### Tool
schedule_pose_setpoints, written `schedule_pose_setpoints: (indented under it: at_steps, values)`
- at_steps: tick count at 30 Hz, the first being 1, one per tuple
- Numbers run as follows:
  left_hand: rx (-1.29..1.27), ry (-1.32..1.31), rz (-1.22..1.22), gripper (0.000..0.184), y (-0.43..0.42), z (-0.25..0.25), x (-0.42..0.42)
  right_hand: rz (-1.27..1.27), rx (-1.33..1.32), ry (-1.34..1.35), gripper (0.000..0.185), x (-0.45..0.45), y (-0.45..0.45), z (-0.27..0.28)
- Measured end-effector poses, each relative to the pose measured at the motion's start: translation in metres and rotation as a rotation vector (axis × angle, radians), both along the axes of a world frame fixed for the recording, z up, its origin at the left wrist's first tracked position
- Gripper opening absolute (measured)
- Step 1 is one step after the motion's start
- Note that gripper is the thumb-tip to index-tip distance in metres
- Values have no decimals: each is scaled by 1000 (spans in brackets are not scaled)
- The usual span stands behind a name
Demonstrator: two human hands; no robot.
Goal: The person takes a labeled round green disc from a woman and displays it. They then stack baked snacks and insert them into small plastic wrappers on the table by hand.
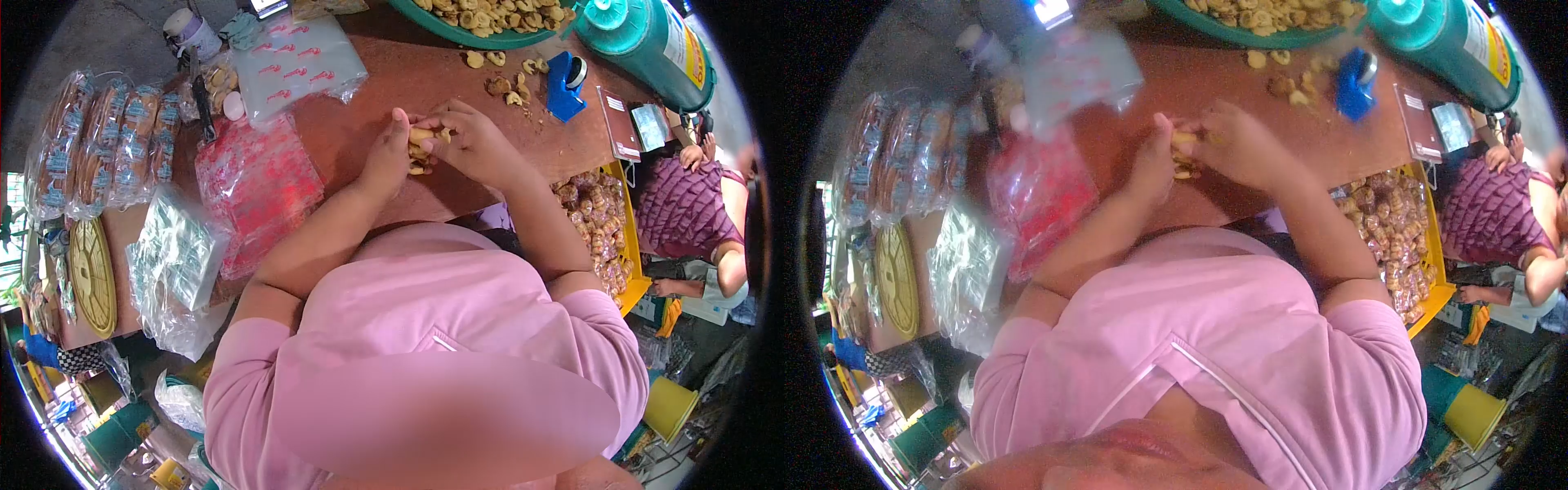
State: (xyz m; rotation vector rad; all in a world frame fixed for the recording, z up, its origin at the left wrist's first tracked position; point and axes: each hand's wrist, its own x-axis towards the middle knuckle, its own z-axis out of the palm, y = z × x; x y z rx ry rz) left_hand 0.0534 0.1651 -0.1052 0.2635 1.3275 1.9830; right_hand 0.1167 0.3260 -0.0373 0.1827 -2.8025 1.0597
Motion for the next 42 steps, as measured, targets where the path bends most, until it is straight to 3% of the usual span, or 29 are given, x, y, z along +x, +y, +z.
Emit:
schedule_pose_setpoints:
  at_steps: [5,9,12,15,21,24,26,27,30,34,36,38,40,42]
  values:
    - [184,-200,28,74,12,-11,-3,52,251,70,67,12,-11,6]
    - [296,-290,-179,69,-7,-28,-23,5,362,210,95,20,-24,-25]
    - [232,-413,16,66,4,6,-6,-33,351,122,94,19,-23,-24]
    - [187,-444,-37,66,0,13,-9,-38,457,52,90,22,-28,-24]
    - [165,-339,-319,67,-11,-30,-28,-18,290,239,89,22,-32,-47]
    - [5,-164,42,59,-7,9,-14,-39,169,385,85,26,-36,-57]
    - [32,144,374,49,-8,-3,-42,117,-42,129,87,28,-36,-72]
    - [28,214,497,35,-10,-5,-46,196,-148,2,88,28,-34,-78]
    - [-33,509,549,25,-21,-5,-52,71,-115,-51,87,15,-17,-69]
    - [36,591,454,19,-45,8,-39,-178,12,166,85,-17,51,-75]
    - [-221,900,388,19,-79,25,-39,-133,-249,132,85,-15,54,-80]
    - [-520,1104,347,23,-123,40,-38,-58,-254,110,85,0,45,-78]
    - [-834,1199,329,30,-164,41,-47,46,4,119,85,24,22,-63]
    - [-1145,1262,303,36,-195,22,-57,28,-109,13,83,31,15,-65]
